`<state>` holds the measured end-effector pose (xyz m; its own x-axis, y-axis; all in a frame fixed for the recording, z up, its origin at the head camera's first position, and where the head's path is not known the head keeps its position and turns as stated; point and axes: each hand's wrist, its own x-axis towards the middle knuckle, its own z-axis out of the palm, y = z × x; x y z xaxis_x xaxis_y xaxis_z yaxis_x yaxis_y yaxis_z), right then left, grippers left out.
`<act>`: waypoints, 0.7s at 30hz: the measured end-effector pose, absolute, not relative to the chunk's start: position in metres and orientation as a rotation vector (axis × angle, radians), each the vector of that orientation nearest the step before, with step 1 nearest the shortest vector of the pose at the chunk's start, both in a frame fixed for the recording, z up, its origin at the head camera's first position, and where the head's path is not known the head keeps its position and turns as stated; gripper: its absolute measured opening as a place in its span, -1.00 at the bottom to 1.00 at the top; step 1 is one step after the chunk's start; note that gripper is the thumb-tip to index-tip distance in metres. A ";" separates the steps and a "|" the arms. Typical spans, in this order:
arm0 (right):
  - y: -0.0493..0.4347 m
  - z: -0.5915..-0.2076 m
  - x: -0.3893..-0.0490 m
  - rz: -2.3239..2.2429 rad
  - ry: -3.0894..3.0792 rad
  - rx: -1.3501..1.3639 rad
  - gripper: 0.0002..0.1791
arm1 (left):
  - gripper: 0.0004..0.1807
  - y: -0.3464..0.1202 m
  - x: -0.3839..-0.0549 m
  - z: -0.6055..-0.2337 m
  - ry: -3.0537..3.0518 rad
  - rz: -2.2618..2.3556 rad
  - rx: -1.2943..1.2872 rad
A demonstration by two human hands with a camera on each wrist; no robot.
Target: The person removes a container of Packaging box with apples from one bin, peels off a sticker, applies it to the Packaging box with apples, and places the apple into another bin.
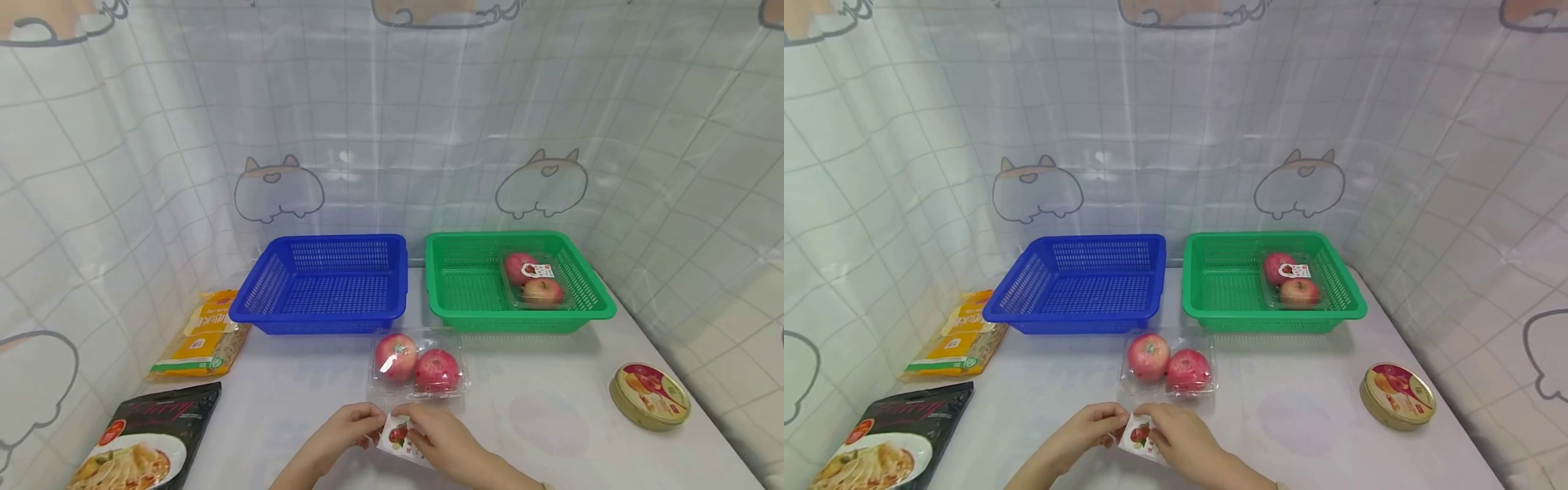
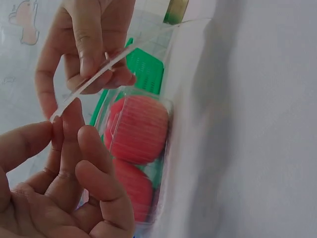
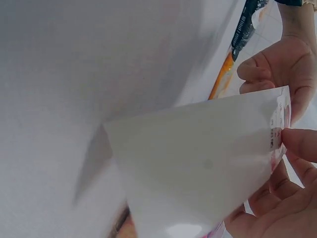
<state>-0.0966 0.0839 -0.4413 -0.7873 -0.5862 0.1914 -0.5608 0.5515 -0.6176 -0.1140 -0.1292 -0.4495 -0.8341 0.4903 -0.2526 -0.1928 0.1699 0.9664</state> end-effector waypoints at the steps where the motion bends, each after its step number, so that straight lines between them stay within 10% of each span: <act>1: 0.084 -0.442 -0.097 -1.056 2.747 -1.018 -0.63 | -0.62 -0.129 -0.114 -0.449 1.920 1.719 0.271; 21: 0.087 -0.445 -0.096 -1.167 2.864 -1.240 -0.80 | -0.81 -0.116 -0.112 -0.451 1.711 1.795 0.242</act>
<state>-0.0958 0.0866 -0.4453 -0.7076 -0.5678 0.4206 -0.7001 0.4826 -0.5263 -0.1122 -0.1161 -0.4510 -0.7795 0.5553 -0.2899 -0.3161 0.0509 0.9474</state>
